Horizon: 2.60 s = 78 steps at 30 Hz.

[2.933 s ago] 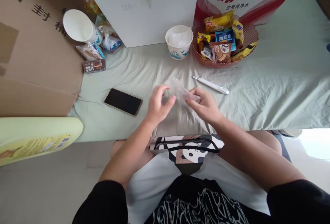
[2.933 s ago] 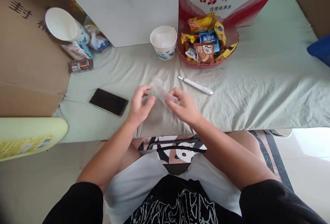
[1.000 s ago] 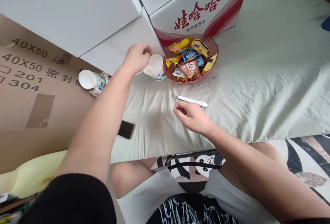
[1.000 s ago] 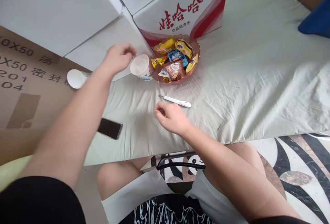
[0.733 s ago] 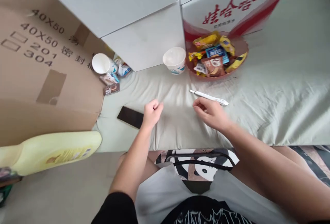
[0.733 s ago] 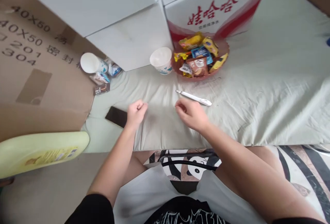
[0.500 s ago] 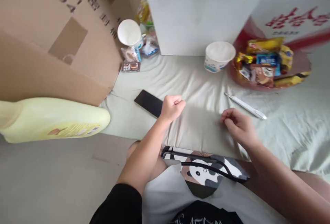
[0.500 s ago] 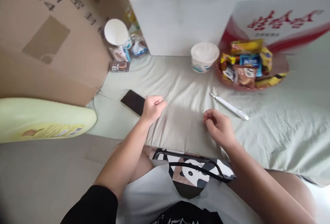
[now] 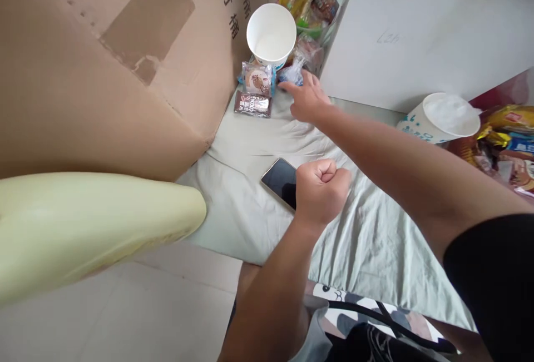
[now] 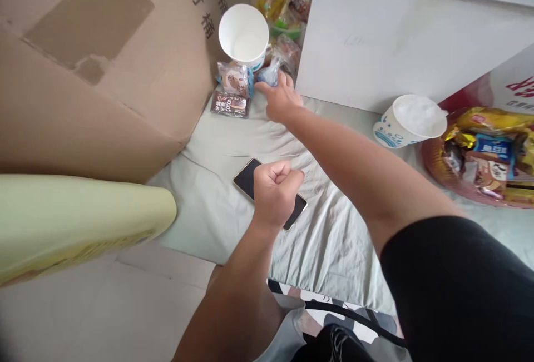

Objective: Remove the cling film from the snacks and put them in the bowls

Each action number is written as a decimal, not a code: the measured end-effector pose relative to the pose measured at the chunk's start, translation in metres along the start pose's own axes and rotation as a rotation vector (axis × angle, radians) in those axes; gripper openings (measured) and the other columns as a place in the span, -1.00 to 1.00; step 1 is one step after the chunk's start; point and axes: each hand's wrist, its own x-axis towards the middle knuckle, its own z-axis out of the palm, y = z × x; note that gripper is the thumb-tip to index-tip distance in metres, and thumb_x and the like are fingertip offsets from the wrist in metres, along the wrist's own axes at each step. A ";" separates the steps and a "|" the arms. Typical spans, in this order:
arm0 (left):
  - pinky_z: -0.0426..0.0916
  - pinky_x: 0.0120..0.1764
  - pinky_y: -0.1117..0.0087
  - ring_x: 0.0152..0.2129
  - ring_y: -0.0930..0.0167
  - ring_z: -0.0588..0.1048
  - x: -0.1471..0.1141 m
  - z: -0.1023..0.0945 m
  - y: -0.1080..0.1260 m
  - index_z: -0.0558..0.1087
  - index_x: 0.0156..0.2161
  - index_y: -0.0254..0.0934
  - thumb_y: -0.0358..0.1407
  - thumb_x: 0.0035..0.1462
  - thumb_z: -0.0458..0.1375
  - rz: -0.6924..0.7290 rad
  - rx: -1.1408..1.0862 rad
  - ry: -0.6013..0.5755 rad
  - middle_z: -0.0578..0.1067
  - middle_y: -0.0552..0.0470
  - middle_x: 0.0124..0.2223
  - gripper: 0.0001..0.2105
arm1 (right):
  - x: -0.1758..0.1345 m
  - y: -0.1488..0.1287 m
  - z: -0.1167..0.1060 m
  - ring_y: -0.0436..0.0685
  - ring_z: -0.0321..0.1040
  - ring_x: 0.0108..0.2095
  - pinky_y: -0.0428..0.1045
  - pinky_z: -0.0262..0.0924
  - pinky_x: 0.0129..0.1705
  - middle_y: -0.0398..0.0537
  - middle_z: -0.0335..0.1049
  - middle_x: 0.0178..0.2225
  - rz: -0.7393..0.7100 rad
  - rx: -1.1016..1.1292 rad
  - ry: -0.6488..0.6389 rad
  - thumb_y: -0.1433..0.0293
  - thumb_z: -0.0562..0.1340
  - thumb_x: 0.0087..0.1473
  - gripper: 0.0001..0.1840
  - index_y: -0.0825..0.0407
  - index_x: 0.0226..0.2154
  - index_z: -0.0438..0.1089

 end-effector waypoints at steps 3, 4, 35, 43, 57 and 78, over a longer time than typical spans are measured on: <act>-0.13 -0.53 0.29 -0.62 0.52 -0.16 0.002 -0.003 0.002 -0.19 -0.63 -0.25 -0.44 -0.13 0.11 -0.069 0.029 0.031 -0.21 0.15 -0.59 -0.55 | 0.033 -0.004 -0.001 0.61 -0.34 0.49 0.40 -0.17 0.39 0.17 -0.22 0.47 0.036 -0.041 -0.068 0.66 0.15 0.17 -0.22 -0.03 0.40 0.18; -0.12 -0.53 0.29 -0.62 0.52 -0.16 0.003 -0.004 0.002 -0.19 -0.63 -0.25 -0.45 -0.11 0.12 -0.086 0.045 0.037 -0.22 0.14 -0.59 -0.54 | 0.038 -0.002 0.000 0.60 -0.22 0.47 0.40 -0.16 0.39 0.18 -0.14 0.44 0.039 -0.035 -0.072 0.65 0.16 0.19 -0.25 -0.01 0.39 0.21; 0.46 -0.18 0.30 -0.28 0.31 0.57 -0.025 0.094 -0.096 0.42 -0.03 -0.24 0.05 -0.01 0.38 0.168 0.649 -0.467 0.59 -0.02 -0.18 -0.46 | -0.367 0.180 0.028 0.47 0.20 0.30 0.34 0.33 0.15 0.25 0.37 0.16 -0.348 0.367 0.287 0.40 0.21 0.17 -0.61 -0.03 0.02 0.59; 0.45 -0.37 0.35 -0.40 0.38 0.54 -0.005 0.077 -0.103 0.33 0.09 -0.03 0.03 0.12 0.34 0.149 0.304 -0.244 0.57 0.07 -0.23 -0.50 | -0.382 0.228 -0.007 0.30 0.46 -0.02 0.20 0.35 0.00 0.12 0.55 -0.01 0.054 0.275 0.538 0.42 0.14 0.27 -0.71 0.00 -0.04 0.51; 0.48 0.11 0.19 0.07 0.22 0.55 -0.014 0.074 -0.111 0.29 0.24 -0.18 -0.11 0.17 0.34 0.658 0.879 -0.399 0.51 -0.17 0.14 -0.40 | -0.369 0.226 -0.001 0.13 0.43 -0.40 0.00 0.24 -0.33 -0.03 0.53 -0.37 0.128 0.466 0.321 0.29 0.02 0.39 -0.63 0.00 -0.08 0.52; 0.45 -0.11 0.25 -0.16 0.27 0.54 -0.022 0.083 -0.093 0.44 -0.22 -0.21 0.21 0.24 0.08 0.571 0.771 -0.364 0.54 -0.10 -0.16 -0.52 | -0.371 0.215 0.009 0.31 0.43 0.01 0.21 0.31 0.06 0.14 0.52 0.00 -0.052 0.335 0.421 0.31 0.17 0.29 -0.66 0.01 0.05 0.48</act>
